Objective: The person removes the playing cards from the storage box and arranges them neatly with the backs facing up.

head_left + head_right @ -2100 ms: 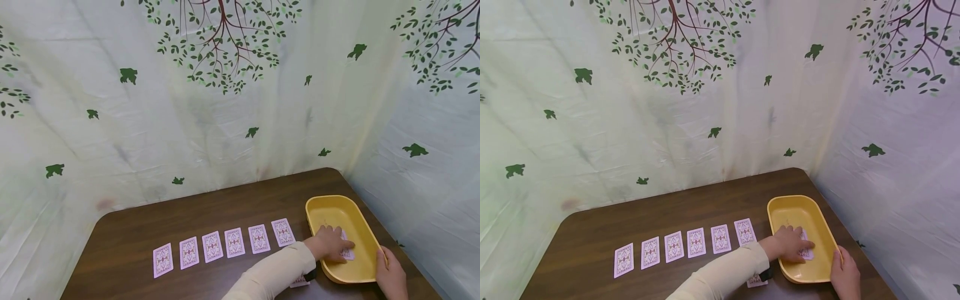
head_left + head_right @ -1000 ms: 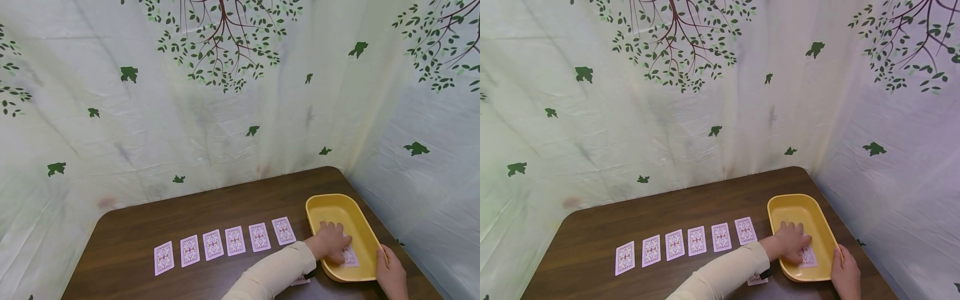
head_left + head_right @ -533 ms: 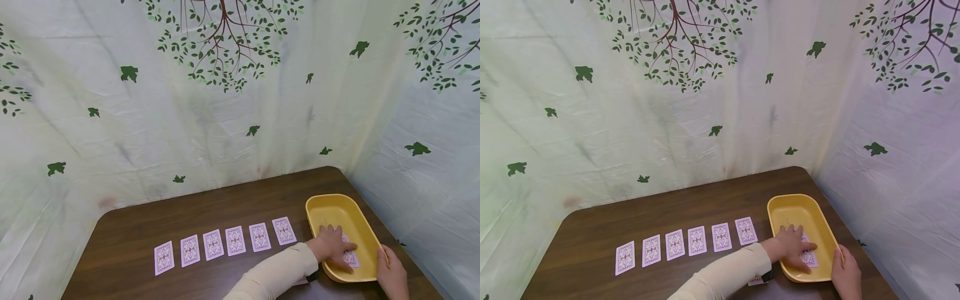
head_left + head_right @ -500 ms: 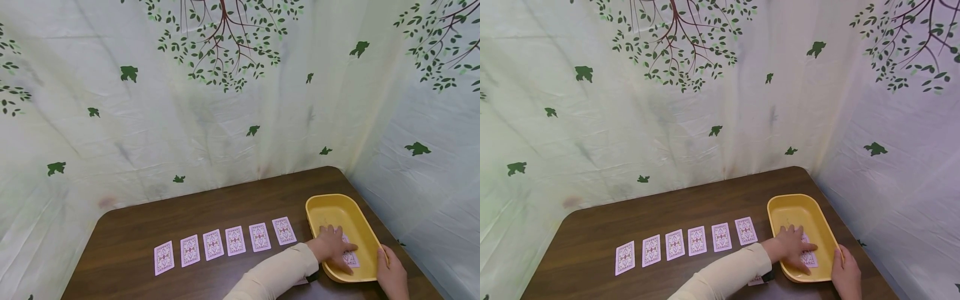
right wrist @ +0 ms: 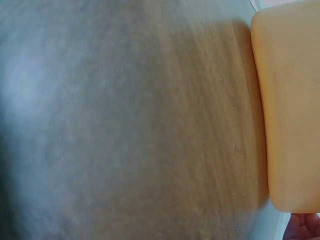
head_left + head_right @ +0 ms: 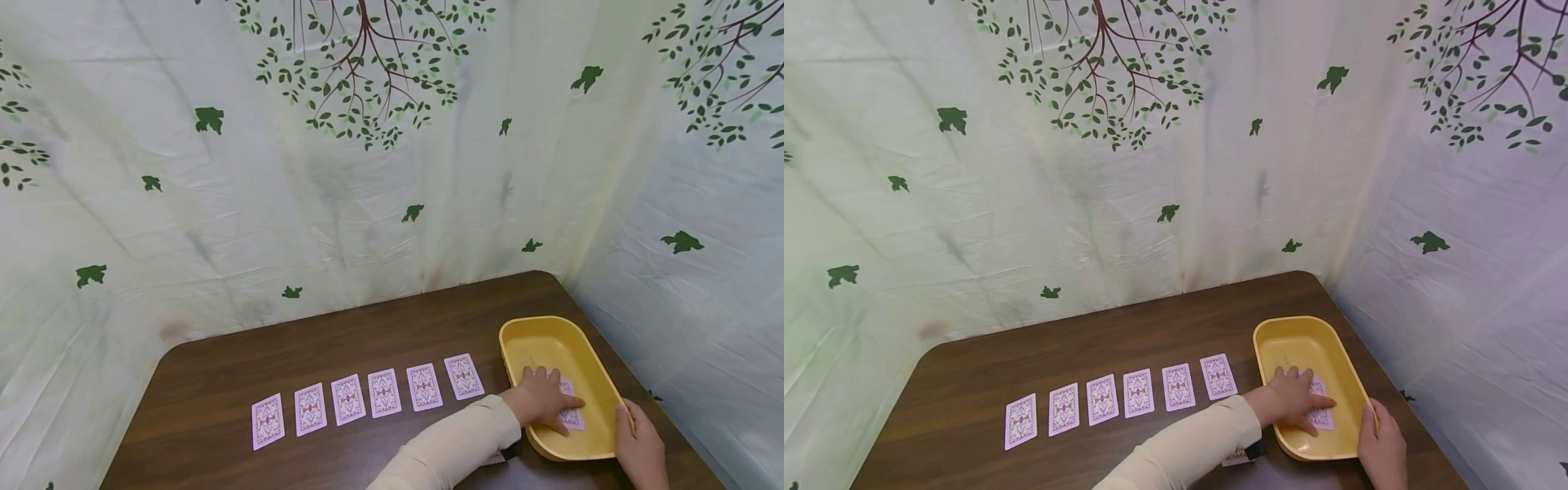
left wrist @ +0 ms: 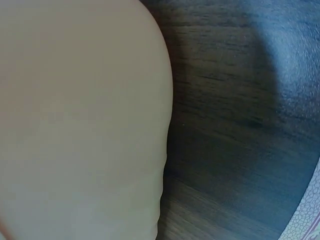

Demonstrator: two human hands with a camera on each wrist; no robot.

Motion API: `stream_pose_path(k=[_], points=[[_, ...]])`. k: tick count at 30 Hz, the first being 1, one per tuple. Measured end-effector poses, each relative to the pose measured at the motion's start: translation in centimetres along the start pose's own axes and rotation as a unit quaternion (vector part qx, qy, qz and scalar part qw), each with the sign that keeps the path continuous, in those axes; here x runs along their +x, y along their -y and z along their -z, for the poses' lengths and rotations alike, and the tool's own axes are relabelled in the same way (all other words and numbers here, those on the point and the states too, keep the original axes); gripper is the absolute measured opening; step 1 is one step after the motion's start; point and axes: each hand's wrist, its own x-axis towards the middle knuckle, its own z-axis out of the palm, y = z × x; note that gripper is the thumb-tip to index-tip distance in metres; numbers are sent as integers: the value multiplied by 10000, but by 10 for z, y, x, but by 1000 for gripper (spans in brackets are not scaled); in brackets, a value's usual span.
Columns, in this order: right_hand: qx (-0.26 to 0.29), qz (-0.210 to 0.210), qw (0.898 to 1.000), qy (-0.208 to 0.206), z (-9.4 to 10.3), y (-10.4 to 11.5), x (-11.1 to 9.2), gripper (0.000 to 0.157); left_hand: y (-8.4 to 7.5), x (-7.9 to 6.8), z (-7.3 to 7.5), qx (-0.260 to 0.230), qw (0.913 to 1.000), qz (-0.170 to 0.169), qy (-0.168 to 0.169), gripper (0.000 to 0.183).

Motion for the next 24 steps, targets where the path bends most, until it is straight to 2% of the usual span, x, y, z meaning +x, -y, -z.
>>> stream_pose_path(k=[6,18,24], points=[[-14,-66,10000,51,0,-1,0,54,1,-1,1,-96,9999,-15,-133,68],[3,-12,10000,-38,-1,-2,1,50,0,1,-3,127,9980,-29,-619,69],[5,-48,10000,-20,-1,-1,1,50,0,0,-1,181,9978,105,-633,73]])
